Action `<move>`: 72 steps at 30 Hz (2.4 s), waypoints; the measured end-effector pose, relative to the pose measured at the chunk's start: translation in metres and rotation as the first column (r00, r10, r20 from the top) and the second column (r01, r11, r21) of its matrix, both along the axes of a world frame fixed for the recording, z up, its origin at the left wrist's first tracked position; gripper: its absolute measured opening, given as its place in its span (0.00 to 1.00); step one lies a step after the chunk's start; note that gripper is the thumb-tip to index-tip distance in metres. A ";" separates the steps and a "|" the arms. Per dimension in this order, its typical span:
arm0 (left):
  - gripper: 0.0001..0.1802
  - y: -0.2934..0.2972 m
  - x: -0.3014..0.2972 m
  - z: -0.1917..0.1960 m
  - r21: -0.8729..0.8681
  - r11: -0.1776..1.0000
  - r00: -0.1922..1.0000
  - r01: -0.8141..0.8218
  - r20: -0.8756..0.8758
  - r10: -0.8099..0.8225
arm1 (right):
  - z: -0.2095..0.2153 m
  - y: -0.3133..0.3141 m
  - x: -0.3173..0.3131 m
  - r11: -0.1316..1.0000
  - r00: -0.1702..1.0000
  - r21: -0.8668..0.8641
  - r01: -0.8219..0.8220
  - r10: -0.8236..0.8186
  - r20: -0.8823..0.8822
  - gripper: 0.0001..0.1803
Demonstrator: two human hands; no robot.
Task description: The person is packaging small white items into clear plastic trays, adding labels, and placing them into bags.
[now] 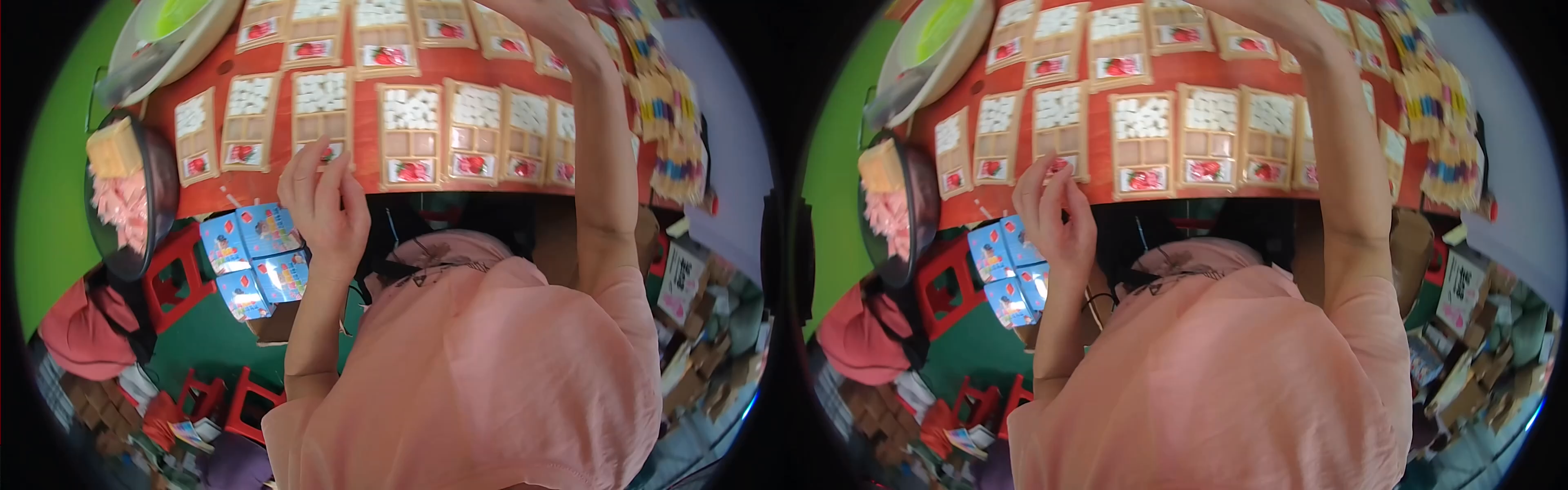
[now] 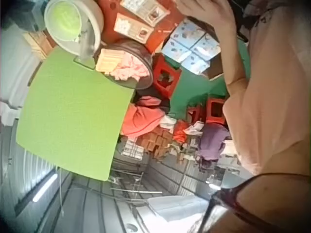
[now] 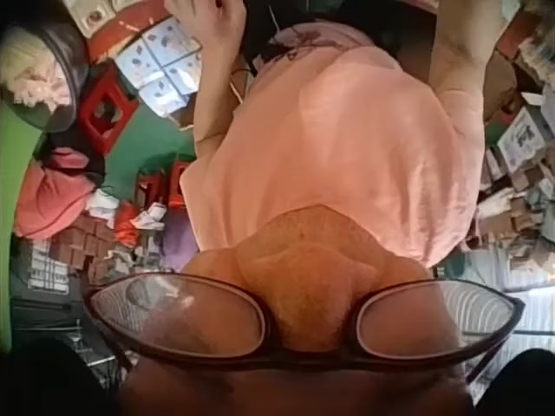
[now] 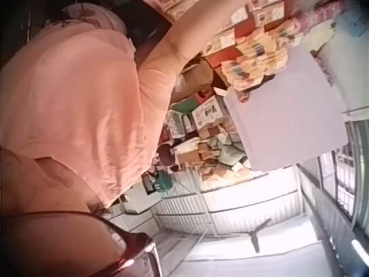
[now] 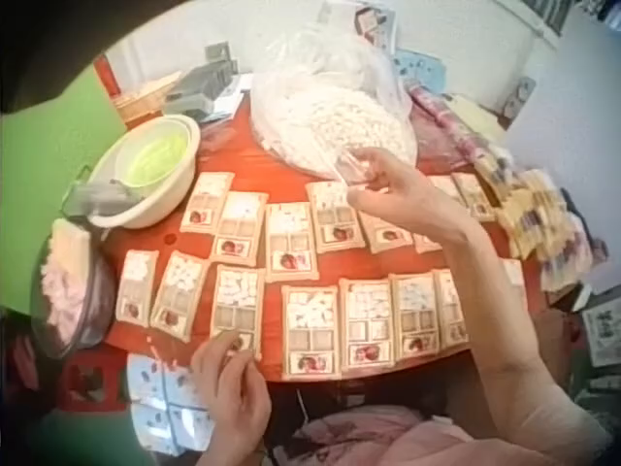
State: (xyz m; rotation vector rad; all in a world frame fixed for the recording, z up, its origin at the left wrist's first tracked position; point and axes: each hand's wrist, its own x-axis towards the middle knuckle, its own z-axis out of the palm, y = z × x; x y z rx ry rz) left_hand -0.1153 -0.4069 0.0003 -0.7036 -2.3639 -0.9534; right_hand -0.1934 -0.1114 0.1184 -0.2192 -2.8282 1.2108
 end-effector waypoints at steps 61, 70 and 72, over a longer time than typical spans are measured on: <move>0.36 0.336 0.071 0.013 -0.375 0.581 0.685 0.723 0.271 -0.677 | -0.091 0.277 0.060 0.789 0.755 0.280 0.548 -0.320 -0.573 0.12; 0.35 0.327 0.055 0.035 -0.299 0.575 0.648 0.761 0.366 -0.667 | -0.094 0.323 -0.040 0.543 0.834 0.633 0.551 -0.355 -0.422 0.18; 0.35 0.326 0.051 0.039 -0.289 0.572 0.641 0.768 0.368 -0.674 | -0.098 0.331 -0.046 0.479 0.849 0.701 0.528 -0.294 -0.439 0.18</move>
